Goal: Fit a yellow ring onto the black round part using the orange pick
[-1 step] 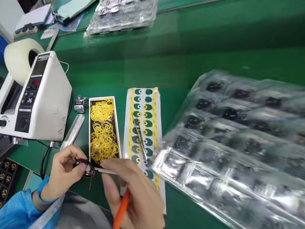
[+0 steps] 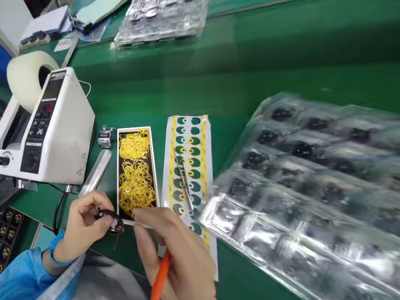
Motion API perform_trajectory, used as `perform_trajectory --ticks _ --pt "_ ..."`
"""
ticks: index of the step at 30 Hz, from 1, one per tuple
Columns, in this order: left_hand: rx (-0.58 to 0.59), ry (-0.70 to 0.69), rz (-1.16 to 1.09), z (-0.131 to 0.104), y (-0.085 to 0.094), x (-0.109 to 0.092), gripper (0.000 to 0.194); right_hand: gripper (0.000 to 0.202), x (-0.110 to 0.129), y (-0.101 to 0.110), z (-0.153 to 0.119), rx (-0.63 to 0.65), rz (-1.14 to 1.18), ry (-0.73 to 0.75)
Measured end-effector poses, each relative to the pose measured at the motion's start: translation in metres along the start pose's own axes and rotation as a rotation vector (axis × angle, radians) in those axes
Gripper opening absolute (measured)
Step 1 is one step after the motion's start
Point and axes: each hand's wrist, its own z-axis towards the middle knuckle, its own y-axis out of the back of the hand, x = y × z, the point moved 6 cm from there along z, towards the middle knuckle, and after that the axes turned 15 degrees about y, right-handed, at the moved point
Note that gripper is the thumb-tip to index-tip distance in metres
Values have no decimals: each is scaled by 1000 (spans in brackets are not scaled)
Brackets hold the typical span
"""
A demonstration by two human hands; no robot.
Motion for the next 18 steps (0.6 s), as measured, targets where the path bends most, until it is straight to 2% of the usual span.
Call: perform_trajectory --ticks 5,11,18 --pt "201 69 -121 3 -4 6 16 17 7 -12 14 202 -57 184" --pt "155 -71 -48 5 -2 -2 19 20 9 -18 15 255 -120 228" --pt "145 -6 -5 7 -3 -1 20 22 12 -21 14 230 -181 264"
